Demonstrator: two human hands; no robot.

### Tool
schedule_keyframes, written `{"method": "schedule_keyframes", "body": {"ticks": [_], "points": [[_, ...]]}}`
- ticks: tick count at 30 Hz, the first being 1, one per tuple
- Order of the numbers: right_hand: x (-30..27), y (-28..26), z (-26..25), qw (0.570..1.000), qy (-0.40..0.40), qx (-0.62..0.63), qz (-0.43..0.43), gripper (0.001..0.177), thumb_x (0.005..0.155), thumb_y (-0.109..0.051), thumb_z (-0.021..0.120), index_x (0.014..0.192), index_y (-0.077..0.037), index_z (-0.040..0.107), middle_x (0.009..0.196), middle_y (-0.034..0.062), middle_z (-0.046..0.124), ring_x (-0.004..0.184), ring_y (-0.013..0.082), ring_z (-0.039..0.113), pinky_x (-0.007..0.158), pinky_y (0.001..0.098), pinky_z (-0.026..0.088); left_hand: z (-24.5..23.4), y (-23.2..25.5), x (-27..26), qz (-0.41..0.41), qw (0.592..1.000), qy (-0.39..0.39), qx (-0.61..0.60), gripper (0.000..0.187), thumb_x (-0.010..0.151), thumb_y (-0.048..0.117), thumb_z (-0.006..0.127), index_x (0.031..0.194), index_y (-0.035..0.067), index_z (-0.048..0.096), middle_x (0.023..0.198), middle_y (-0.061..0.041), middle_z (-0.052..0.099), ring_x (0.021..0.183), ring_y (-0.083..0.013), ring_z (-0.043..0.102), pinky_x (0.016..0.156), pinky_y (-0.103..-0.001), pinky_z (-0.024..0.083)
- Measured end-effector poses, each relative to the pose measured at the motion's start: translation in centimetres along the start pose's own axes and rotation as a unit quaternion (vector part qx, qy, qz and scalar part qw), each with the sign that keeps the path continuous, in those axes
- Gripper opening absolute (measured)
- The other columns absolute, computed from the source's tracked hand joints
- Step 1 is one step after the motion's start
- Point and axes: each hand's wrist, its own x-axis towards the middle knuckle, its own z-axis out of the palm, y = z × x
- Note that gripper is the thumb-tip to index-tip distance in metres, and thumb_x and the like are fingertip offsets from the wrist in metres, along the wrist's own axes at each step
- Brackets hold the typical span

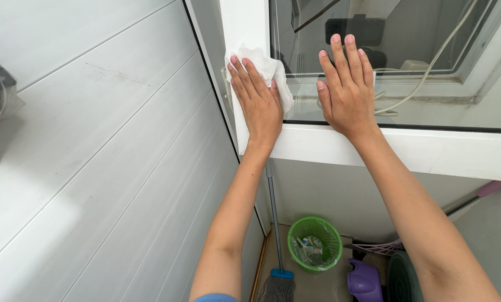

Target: Wiping the white frame of a window using a paper towel.

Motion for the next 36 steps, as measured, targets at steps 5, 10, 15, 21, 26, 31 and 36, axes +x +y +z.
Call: {"method": "schedule_keyframes", "body": {"ticks": [5, 10, 15, 21, 26, 31, 36], "points": [[-0.2, 0.0, 0.0, 0.999, -0.032, 0.006, 0.017, 0.053, 0.117, -0.028, 0.034, 0.159, 0.004, 0.04, 0.164, 0.0246, 0.033, 0.154, 0.0409, 0.028, 0.127, 0.0511, 0.027, 1.7, -0.3, 2.7, 0.001, 1.0, 0.011, 0.011, 0.071, 0.118, 0.027, 0.042, 0.164, -0.005, -0.001, 0.172, -0.027, -0.005, 0.164, -0.0445, 0.004, 0.138, -0.054, 0.023], [-0.2, 0.2, -0.1, 0.998, -0.055, -0.012, 0.027, 0.057, 0.117, -0.031, 0.04, 0.163, 0.001, 0.031, 0.168, 0.023, 0.024, 0.156, 0.04, 0.021, 0.13, 0.0505, 0.025, 3.9, 0.2, 11.4, 0.016, 0.998, 0.051, 0.039, 0.07, 0.12, 0.03, 0.042, 0.165, -0.005, 0.001, 0.173, -0.025, -0.007, 0.166, -0.0429, 0.002, 0.141, -0.052, 0.024], [-0.4, 0.3, 0.2, 0.997, -0.065, -0.003, 0.032, 0.061, 0.116, -0.037, 0.038, 0.163, -0.001, 0.028, 0.169, 0.0223, 0.023, 0.158, 0.04, 0.018, 0.132, 0.0512, 0.016, 2.9, 1.1, 16.0, -0.022, 0.981, -0.062, 0.182, 0.067, 0.126, 0.045, 0.035, 0.164, -0.002, 0.006, 0.171, -0.023, 0.007, 0.161, -0.0402, 0.005, 0.141, -0.045, 0.022], [-0.3, 0.3, 0.1, 0.997, -0.069, 0.003, 0.034, 0.061, 0.115, -0.036, 0.041, 0.163, 0.0, 0.029, 0.168, 0.0217, 0.025, 0.157, 0.039, 0.019, 0.131, 0.0517, 0.016, 2.2, -0.1, 10.0, 0.021, 0.999, 0.013, 0.028, 0.086, 0.111, 0.007, 0.056, 0.167, 0.001, -0.009, 0.174, -0.02, -0.014, 0.167, -0.038, -0.006, 0.142, -0.048, 0.019], [-0.3, 0.3, 0.1, 0.997, -0.067, 0.014, 0.034, 0.061, 0.117, -0.037, 0.04, 0.163, 0.001, 0.029, 0.168, 0.0225, 0.025, 0.157, 0.0397, 0.019, 0.131, 0.0518, 0.015, 1.0, -0.5, 4.9, 0.026, 0.998, 0.002, 0.053, 0.075, 0.119, 0.028, 0.046, 0.165, -0.004, -0.004, 0.172, -0.026, -0.006, 0.164, -0.0437, 0.004, 0.138, -0.052, 0.025], [-0.4, 0.3, -0.1, 0.997, -0.063, 0.02, 0.034, 0.06, 0.117, -0.037, 0.039, 0.163, 0.001, 0.03, 0.168, 0.0227, 0.024, 0.157, 0.0404, 0.02, 0.131, 0.0523, 0.017, -1.2, -1.1, -0.8, 0.021, 0.998, -0.042, 0.028, 0.068, 0.117, 0.029, 0.038, 0.163, -0.005, 0.0, 0.171, -0.028, -0.001, 0.162, -0.0458, 0.007, 0.135, -0.053, 0.026], [-0.4, 0.4, 0.1, 0.997, -0.064, 0.024, 0.037, 0.062, 0.117, -0.041, 0.038, 0.164, -0.001, 0.028, 0.169, 0.0213, 0.023, 0.158, 0.0391, 0.018, 0.131, 0.0521, 0.017, -0.3, -1.4, -1.4, 0.024, 0.998, -0.049, 0.014, 0.072, 0.116, 0.026, 0.04, 0.161, -0.008, -0.005, 0.168, -0.032, -0.006, 0.16, -0.0505, 0.003, 0.133, -0.057, 0.024]]}}
